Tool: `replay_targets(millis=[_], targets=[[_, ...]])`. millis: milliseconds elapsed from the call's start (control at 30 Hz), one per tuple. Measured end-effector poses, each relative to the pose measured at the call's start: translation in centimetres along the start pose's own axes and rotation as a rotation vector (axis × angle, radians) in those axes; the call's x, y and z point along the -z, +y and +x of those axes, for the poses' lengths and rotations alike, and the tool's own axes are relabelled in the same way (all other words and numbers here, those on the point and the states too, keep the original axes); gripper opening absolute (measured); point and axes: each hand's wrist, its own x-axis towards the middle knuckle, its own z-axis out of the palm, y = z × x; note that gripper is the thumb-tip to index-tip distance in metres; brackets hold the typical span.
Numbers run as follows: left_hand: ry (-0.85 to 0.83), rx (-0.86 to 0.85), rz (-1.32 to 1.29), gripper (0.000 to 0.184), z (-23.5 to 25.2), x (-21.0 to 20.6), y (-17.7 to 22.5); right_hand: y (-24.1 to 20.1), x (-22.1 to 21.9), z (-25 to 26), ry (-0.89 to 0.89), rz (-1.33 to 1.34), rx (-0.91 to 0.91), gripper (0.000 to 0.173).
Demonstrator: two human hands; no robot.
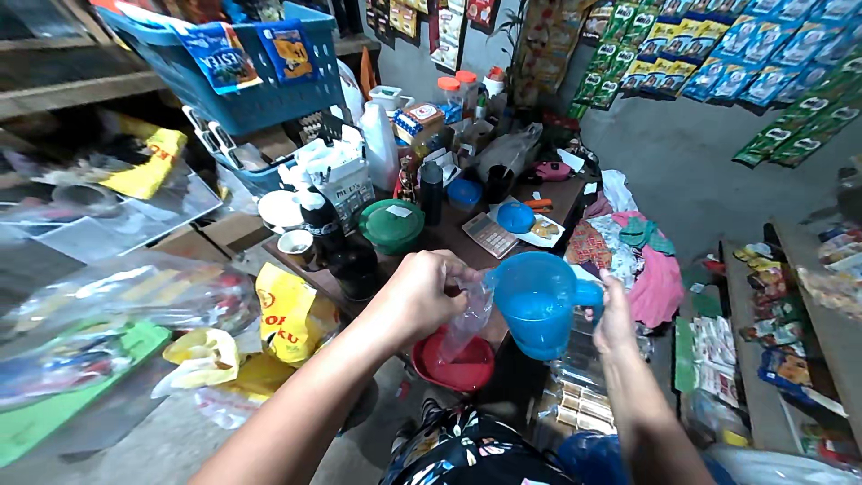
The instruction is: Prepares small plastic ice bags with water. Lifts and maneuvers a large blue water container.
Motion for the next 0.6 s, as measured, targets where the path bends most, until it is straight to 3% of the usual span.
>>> replay_targets(millis=[133,433,500,600], targets=[[0.007,0.02,-0.015,0.019,0.2,-0.2,-0.2,5.3,-1.4,1.8,0.054,0.02,-0.118,0.035],[0.018,0.025,-0.013,0.02,0.8,-0.1,-0.4,13.8,-3.8,3.9,0.075,0.264,-0.093,0.039],[0.028,0.001,-0.018,0.021,0.9,-0.1,-0.7,14.1,-3.6,4.5,0.083,0.04,-0.033,0.04],[0.035,-0.014,-0.006,0.019,0.9,0.0,-0.9,10.2,-2.8,4.9,-0.029,-0.388,0.18,0.037]])
